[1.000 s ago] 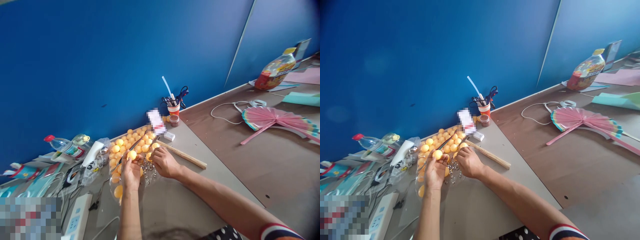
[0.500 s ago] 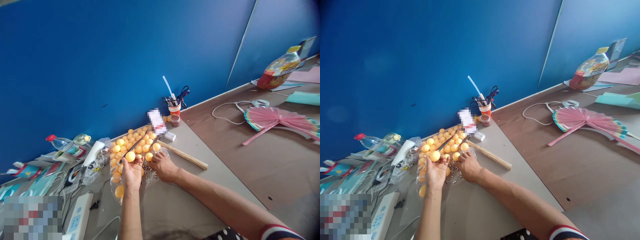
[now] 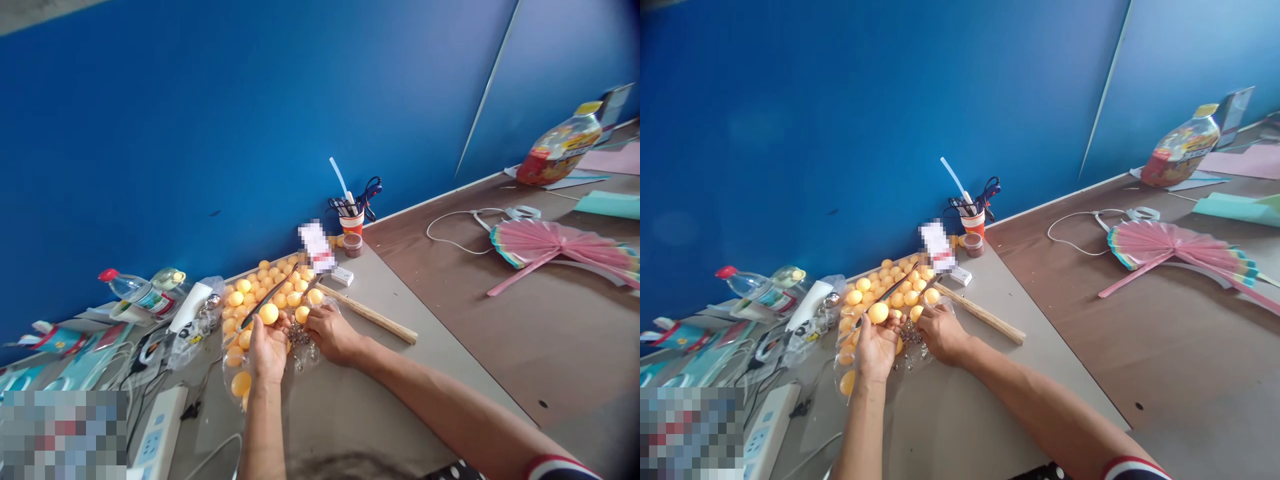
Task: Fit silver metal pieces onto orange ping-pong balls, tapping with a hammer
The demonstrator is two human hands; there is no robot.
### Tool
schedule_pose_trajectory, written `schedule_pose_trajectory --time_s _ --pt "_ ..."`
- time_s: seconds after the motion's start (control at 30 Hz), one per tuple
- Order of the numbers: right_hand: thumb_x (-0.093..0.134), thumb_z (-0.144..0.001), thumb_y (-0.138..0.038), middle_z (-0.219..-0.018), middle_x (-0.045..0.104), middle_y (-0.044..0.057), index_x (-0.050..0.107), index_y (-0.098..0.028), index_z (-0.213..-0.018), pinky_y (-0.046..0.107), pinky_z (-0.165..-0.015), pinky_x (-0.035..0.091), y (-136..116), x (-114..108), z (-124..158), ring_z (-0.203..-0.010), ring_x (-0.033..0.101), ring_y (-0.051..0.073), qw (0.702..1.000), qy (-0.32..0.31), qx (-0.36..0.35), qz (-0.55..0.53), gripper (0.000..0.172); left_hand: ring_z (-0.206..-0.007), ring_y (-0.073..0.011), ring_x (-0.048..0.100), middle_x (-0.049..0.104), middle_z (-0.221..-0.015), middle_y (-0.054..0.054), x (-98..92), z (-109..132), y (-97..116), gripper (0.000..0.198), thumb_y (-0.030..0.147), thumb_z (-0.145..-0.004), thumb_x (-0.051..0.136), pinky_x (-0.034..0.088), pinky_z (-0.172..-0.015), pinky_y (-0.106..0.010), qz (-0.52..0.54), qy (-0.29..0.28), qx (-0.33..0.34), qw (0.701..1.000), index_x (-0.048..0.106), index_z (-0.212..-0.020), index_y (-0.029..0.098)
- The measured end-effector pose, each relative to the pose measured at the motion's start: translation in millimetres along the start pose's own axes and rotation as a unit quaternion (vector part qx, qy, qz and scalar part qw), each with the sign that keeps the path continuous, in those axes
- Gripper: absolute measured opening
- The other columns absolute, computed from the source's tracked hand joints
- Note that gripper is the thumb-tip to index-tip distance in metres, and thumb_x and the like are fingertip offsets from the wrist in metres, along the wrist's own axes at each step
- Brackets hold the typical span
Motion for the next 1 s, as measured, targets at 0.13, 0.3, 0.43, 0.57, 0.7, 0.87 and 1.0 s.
schedule_pose_trajectory --time_s 0.13,0.3,0.43,0.57,0.7,0.87,1.0 --pt "0.049 -0.082 -0.006 -0.077 0.067 0.005 0.060 -0.016 -0.078 0.031 -0.080 0.042 2.6 -6.5 -0.5 -0.072 0.058 0.016 0.994 0.066 0.026 -0.081 0.016 -0.070 -0.0172 0.068 0.075 -0.081 -0.008 -0.4 0.5 -0.4 0.035 0.044 -0.073 0.079 0.055 -0.075 -0.033 -0.020 -0.006 -0.005 1.000 0.069 -0.090 0.014" --pt "0.049 -0.079 -0.008 -0.079 0.067 0.005 0.062 -0.016 -0.082 0.027 -0.068 0.046 0.0 -9.2 0.7 -0.070 0.059 0.015 0.966 0.108 0.077 -0.220 0.015 -0.075 -0.0171 0.069 0.074 -0.085 -0.002 0.2 0.6 1.0 0.029 0.028 -0.068 0.079 0.053 -0.078 -0.033 -0.022 -0.017 0.001 1.000 0.067 -0.094 0.021" --pt "0.053 -0.078 -0.011 -0.077 0.066 0.004 0.063 -0.017 -0.082 0.026 -0.063 0.046 -5.4 -6.1 3.3 -0.066 0.058 0.014 0.949 0.089 0.083 -0.289 0.012 -0.080 -0.0161 0.070 0.073 -0.090 -0.001 1.9 1.3 2.8 0.033 0.019 -0.062 0.080 0.050 -0.072 -0.026 -0.023 -0.019 0.016 0.999 0.067 -0.092 0.023" --pt "0.056 -0.077 -0.013 -0.075 0.064 0.001 0.063 -0.019 -0.081 0.026 -0.063 0.046 -5.4 -3.7 3.3 -0.065 0.056 0.013 0.938 0.086 0.084 -0.326 0.010 -0.077 -0.0136 0.068 0.071 -0.084 0.001 3.6 2.2 2.9 0.028 0.022 -0.063 0.083 0.048 -0.066 -0.021 -0.040 -0.013 0.031 0.999 0.068 -0.087 0.021" --pt "0.056 -0.076 -0.016 -0.065 0.057 -0.003 0.061 -0.019 -0.080 0.024 -0.056 0.042 0.7 1.4 1.3 -0.057 0.051 0.012 0.909 0.083 0.126 -0.389 0.007 -0.073 -0.0148 0.069 0.072 -0.088 0.000 7.0 5.5 1.5 0.036 0.024 -0.066 0.084 0.050 -0.067 -0.025 -0.050 -0.023 0.009 0.998 0.068 -0.099 0.022" --pt "0.056 -0.073 -0.015 -0.063 0.055 -0.004 0.062 -0.019 -0.079 0.022 -0.051 0.040 4.1 3.2 0.4 -0.054 0.050 0.010 0.882 0.090 0.156 -0.436 0.009 -0.081 -0.0192 0.070 0.073 -0.099 -0.003 10.9 9.0 0.2 0.043 0.026 -0.072 0.078 0.054 -0.075 -0.034 -0.061 -0.039 -0.014 0.997 0.065 -0.112 0.025" --pt "0.057 -0.073 -0.017 -0.089 0.065 0.003 0.061 -0.018 -0.080 0.024 -0.056 0.048 0.8 0.6 -1.0 -0.062 0.057 0.010 0.865 0.116 0.123 -0.473 0.008 -0.084 -0.0209 0.070 0.073 -0.098 -0.004 10.9 9.1 -5.2 0.034 0.025 -0.069 0.078 0.054 -0.077 -0.034 -0.082 -0.049 -0.024 0.995 0.066 -0.101 0.022"
Point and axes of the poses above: each hand's wrist, its own z-axis away from the middle knuckle, its own x-axis out of the palm, y = z × x, the point moved 3 cm from there along -z, towards the middle knuckle
